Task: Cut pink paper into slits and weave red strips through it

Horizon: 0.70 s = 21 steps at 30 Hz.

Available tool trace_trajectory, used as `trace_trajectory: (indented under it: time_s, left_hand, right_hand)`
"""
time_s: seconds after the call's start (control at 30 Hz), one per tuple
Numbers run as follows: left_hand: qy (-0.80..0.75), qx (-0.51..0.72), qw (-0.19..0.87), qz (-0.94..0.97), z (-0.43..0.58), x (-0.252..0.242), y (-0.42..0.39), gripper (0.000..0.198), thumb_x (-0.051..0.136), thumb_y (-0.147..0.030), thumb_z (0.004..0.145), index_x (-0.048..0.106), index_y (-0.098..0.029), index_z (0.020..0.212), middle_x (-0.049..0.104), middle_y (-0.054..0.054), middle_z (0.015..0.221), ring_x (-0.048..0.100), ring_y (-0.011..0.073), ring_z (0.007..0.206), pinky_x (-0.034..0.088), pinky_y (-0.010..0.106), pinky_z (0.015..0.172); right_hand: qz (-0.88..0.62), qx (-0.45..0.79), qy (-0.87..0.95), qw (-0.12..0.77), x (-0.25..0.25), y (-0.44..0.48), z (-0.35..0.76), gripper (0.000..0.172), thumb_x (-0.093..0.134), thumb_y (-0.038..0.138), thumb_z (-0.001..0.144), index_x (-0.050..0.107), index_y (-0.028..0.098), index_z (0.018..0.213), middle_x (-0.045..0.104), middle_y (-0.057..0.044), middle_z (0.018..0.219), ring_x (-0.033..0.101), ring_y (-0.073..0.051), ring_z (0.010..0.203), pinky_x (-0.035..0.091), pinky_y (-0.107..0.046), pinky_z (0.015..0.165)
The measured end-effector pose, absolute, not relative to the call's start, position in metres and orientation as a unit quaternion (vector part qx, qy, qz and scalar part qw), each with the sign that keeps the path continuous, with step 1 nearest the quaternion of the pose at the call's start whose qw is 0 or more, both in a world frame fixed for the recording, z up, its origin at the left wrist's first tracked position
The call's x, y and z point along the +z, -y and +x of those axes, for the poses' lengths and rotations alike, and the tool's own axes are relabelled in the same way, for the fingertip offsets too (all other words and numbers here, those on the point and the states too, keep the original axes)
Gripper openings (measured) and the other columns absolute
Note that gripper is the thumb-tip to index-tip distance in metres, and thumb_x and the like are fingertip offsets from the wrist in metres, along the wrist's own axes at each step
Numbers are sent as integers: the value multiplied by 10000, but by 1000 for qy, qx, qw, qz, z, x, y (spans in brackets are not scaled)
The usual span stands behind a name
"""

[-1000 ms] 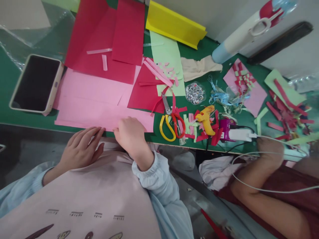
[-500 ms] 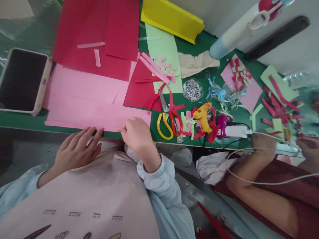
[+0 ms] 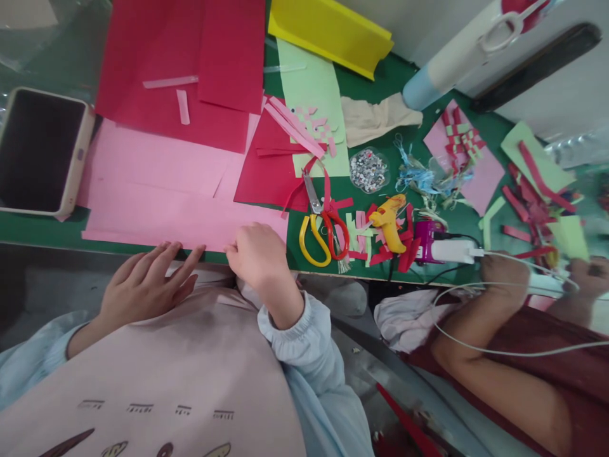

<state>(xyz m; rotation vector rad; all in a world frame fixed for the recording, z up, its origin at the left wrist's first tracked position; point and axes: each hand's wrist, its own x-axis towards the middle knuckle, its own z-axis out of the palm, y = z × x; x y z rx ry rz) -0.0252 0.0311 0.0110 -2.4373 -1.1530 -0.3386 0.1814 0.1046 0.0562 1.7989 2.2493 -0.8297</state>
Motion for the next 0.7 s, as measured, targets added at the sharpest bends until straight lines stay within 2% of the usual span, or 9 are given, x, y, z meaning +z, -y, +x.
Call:
trace_trajectory:
  time_s: [0.33, 0.53, 0.6, 0.7]
  left_hand:
    - [392, -86, 246, -882, -23, 13, -35, 614, 619, -463, 921, 508, -199, 1463, 713, 143, 1030, 661, 253, 860, 507, 379, 832]
    - [424, -121, 190, -877, -20, 8, -28, 644, 570, -468, 940, 443, -199, 1511, 686, 176, 1114, 644, 310, 1024, 460, 450, 876]
    - [427, -139, 147, -882, -17, 5, -27, 678, 569, -423, 946, 365, -191, 1550, 692, 160, 1129, 638, 304, 1063, 445, 439, 892]
    - [409, -166, 102, -892, -9, 3, -28, 755, 557, -374, 958, 238, -98, 1584, 707, 158, 1121, 652, 284, 1034, 443, 402, 893]
  right_hand:
    - [595, -283, -750, 56, 59, -107, 182, 273, 658, 364, 905, 732, 161, 738, 733, -92, 826, 661, -208, 811, 412, -299, 673]
    - [592, -319, -740, 13, 60, -101, 208, 195, 721, 337, 879, 735, 171, 777, 726, -46, 852, 623, -150, 780, 398, -262, 699]
    - [603, -321, -730, 6, 59, -98, 217, 167, 724, 313, 877, 730, 170, 792, 727, -38, 861, 614, -143, 775, 398, -258, 709]
    - [616, -314, -722, -3, 57, -95, 224, 152, 707, 288, 889, 725, 171, 794, 730, -38, 875, 611, -146, 795, 398, -259, 726]
